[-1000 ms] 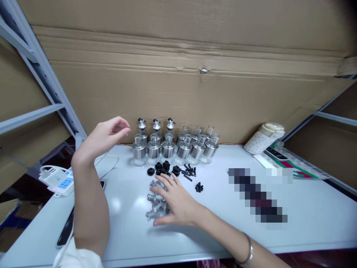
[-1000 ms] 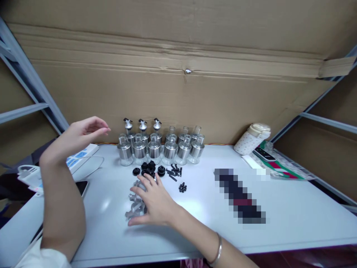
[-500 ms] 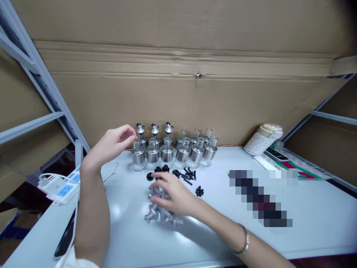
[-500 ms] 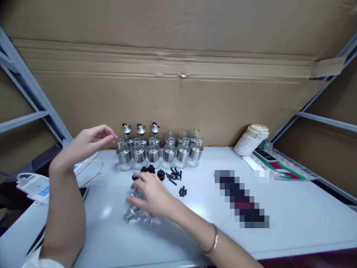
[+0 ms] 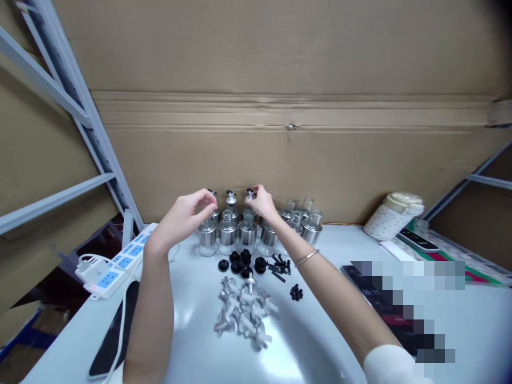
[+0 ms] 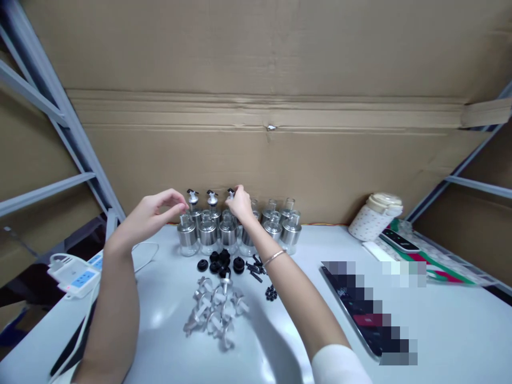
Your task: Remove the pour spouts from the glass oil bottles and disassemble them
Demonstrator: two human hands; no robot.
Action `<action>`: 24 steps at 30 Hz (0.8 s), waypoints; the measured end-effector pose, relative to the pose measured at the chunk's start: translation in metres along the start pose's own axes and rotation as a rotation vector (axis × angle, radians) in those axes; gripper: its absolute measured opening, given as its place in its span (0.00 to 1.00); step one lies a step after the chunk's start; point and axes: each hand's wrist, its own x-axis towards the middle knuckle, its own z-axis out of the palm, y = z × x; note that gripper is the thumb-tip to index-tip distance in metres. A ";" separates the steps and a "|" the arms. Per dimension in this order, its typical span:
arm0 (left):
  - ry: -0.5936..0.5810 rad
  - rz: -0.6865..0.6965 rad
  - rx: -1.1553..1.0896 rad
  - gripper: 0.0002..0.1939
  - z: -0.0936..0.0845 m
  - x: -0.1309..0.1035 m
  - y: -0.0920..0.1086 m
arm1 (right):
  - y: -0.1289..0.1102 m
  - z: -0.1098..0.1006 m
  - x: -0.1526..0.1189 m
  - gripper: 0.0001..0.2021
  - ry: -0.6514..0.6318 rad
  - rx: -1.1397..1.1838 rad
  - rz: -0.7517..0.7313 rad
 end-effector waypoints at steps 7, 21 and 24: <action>-0.049 0.042 0.032 0.10 0.004 0.002 -0.002 | -0.009 -0.006 -0.003 0.20 0.027 0.011 0.015; 0.180 0.223 -0.221 0.27 0.037 0.005 0.015 | -0.083 -0.109 -0.048 0.11 0.310 0.900 -0.447; 0.101 0.170 -0.320 0.40 0.058 0.000 0.028 | -0.084 -0.114 -0.085 0.10 0.190 1.007 -0.359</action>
